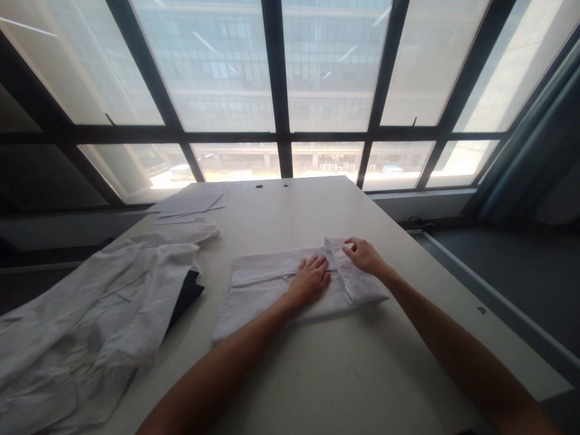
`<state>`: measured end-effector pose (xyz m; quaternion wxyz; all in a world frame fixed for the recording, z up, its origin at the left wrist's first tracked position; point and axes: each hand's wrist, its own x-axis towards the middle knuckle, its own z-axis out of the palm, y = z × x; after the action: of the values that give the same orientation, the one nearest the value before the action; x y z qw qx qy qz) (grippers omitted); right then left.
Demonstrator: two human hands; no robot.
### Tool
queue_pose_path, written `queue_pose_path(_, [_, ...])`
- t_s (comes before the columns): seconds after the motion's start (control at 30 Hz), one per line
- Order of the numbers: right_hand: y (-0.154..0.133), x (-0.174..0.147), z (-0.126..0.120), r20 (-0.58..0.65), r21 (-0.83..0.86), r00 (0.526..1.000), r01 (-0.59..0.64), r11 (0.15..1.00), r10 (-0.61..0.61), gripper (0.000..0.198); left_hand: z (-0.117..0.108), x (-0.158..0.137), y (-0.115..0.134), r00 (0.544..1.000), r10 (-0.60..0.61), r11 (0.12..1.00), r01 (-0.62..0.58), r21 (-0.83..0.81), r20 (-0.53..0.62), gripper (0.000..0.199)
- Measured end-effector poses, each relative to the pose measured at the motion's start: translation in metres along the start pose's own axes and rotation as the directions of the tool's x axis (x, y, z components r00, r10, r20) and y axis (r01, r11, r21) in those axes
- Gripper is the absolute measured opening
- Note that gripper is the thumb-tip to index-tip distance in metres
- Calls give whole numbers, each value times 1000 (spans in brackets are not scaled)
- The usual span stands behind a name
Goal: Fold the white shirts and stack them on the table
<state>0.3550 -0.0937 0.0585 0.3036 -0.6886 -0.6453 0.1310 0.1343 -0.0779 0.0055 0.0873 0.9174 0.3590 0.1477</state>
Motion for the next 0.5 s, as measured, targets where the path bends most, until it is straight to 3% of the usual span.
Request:
queue_pose_path(0.07, [-11, -8, 3, 60, -57, 998, 40, 998, -37, 40, -4, 6, -1, 1000, -27, 997, 26, -72, -6, 43])
queue_pose_path(0.13, [-23, -16, 2, 116, -98, 992, 53, 994, -41, 42, -12, 19, -5, 991, -132, 974, 127, -188, -11, 36])
queue_pose_path(0.23, [-37, -30, -5, 152, -167, 988, 48, 985, -23, 34, -22, 51, -17, 947, -318, 907, 294, -302, -32, 37])
queue_pose_path(0.3, [-42, -44, -10, 168, -190, 985, 77, 979, -45, 30, -24, 73, -24, 923, -381, 880, 346, -326, -49, 42])
queue_pose_path(0.4, [-38, -74, -16, 208, -175, 961, 220, 960, -182, 37, -19, 100, -30, 900, -434, 836, 390, -385, -32, 44])
queue_pose_path(0.5, [-21, -104, -19, 259, -195, 897, 411, 890, -358, 68, -10, 114, -27, 901, -434, 800, 386, -459, 0, 29])
